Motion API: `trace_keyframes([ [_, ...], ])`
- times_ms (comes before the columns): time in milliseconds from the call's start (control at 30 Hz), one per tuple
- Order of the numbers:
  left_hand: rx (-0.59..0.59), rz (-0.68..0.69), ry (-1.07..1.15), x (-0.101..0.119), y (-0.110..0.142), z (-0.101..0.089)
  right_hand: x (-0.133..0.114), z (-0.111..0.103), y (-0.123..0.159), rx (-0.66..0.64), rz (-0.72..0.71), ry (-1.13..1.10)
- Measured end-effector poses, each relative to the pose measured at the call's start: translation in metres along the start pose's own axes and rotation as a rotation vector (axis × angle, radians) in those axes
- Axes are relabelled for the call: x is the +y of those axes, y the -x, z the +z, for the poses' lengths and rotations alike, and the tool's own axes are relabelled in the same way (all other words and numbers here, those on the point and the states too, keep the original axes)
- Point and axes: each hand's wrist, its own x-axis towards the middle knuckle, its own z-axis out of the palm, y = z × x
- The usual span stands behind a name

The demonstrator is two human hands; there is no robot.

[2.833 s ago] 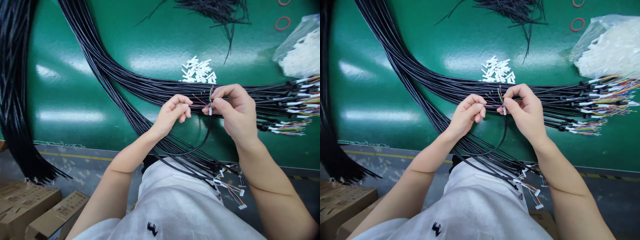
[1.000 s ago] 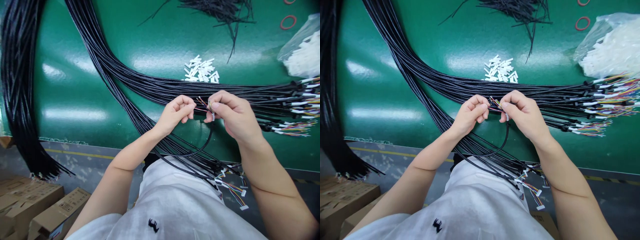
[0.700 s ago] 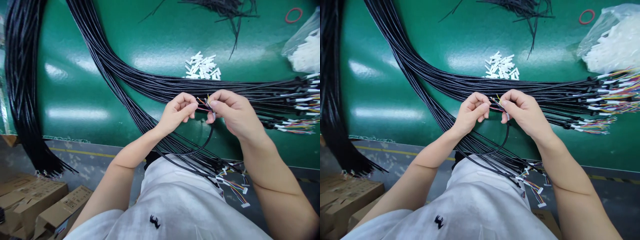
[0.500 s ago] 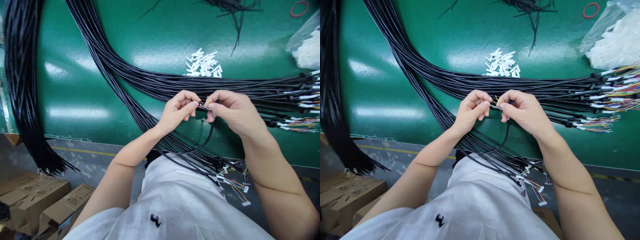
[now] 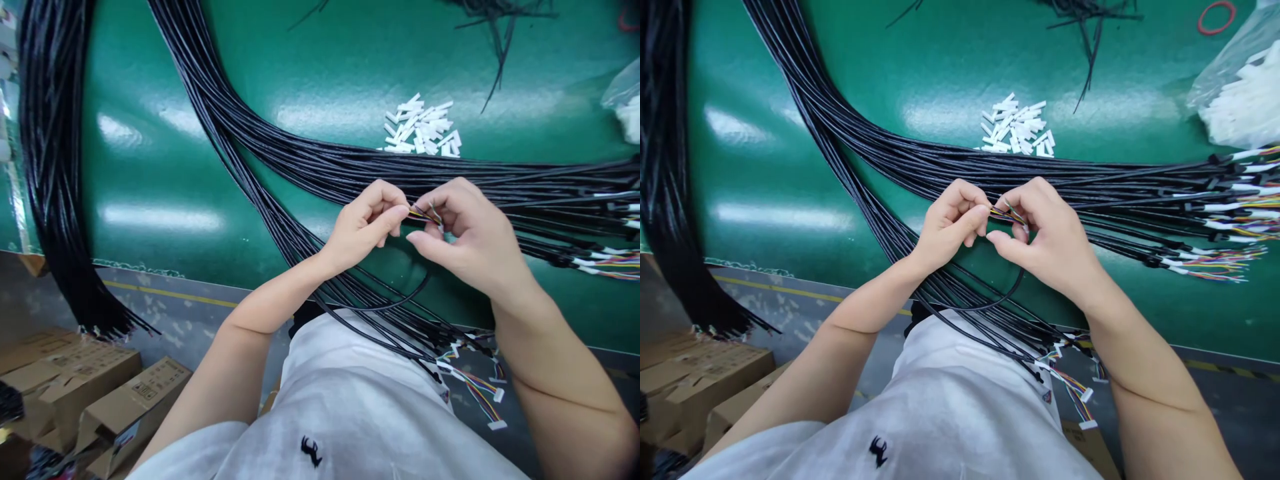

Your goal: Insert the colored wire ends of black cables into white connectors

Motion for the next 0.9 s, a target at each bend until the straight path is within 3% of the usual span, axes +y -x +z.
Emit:
trace_keyframes([
  [233, -0.145, -0.069, 0.121, 0.002, -0.001, 0.000, -0.003, 0.009, 0.005, 0.185, -0.118, 0.123],
  [400, -0.139, -0.140, 0.191, 0.001, -0.002, -0.002, -0.004, 0.007, 0.004, 0.144, -0.091, 0.091],
  [500, -0.196, -0.160, 0.275, 0.001, -0.004, -0.004, -0.006, 0.006, 0.004, 0.184, -0.081, 0.085],
  [633, -0.286, -0.232, 0.380, 0.002, -0.007, -0.010, -0.007, 0.006, 0.005, 0.246, -0.163, 0.140],
  [900, -0.288, -0.278, 0.377, 0.002, -0.004, -0.010, -0.004, 0.008, 0.004, 0.254, -0.265, 0.288],
])
